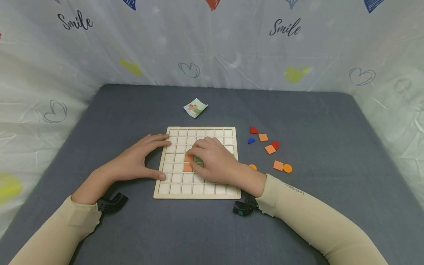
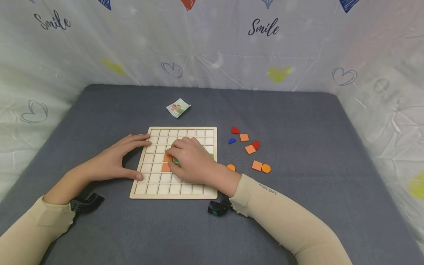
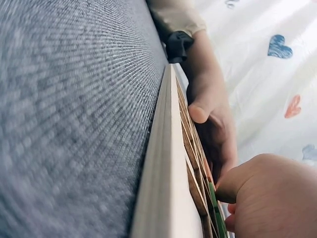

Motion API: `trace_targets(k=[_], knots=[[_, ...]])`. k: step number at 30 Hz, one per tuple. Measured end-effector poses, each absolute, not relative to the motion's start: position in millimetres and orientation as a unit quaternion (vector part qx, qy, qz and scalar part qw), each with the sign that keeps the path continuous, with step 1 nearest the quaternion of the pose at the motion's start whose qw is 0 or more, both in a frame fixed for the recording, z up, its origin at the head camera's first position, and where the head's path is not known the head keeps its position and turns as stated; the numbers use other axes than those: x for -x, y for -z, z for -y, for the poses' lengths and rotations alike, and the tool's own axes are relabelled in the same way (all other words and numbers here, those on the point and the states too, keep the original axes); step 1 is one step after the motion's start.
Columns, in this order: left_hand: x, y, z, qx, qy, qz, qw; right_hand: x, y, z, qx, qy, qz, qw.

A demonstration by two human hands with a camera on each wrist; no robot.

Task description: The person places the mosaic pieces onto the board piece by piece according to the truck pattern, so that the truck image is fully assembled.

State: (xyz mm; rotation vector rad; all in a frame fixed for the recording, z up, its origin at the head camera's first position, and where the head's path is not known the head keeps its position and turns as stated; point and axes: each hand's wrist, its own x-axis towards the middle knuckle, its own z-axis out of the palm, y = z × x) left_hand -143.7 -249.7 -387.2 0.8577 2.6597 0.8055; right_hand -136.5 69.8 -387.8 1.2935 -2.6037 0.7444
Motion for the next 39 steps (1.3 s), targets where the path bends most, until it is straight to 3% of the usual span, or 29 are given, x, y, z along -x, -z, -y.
trace_targets(k=[22, 39], knots=[[143.8, 386.5, 251.0, -0.291, -0.270, -0.909, 0.122, 131.6, 383.7, -93.0, -0.419, -0.258, 0.863, 0.113], [143.1, 384.2, 248.9, -0.293, -0.272, -0.908, 0.123, 130.0, 384.7, -151.0, -0.378, -0.269, 0.873, 0.152]])
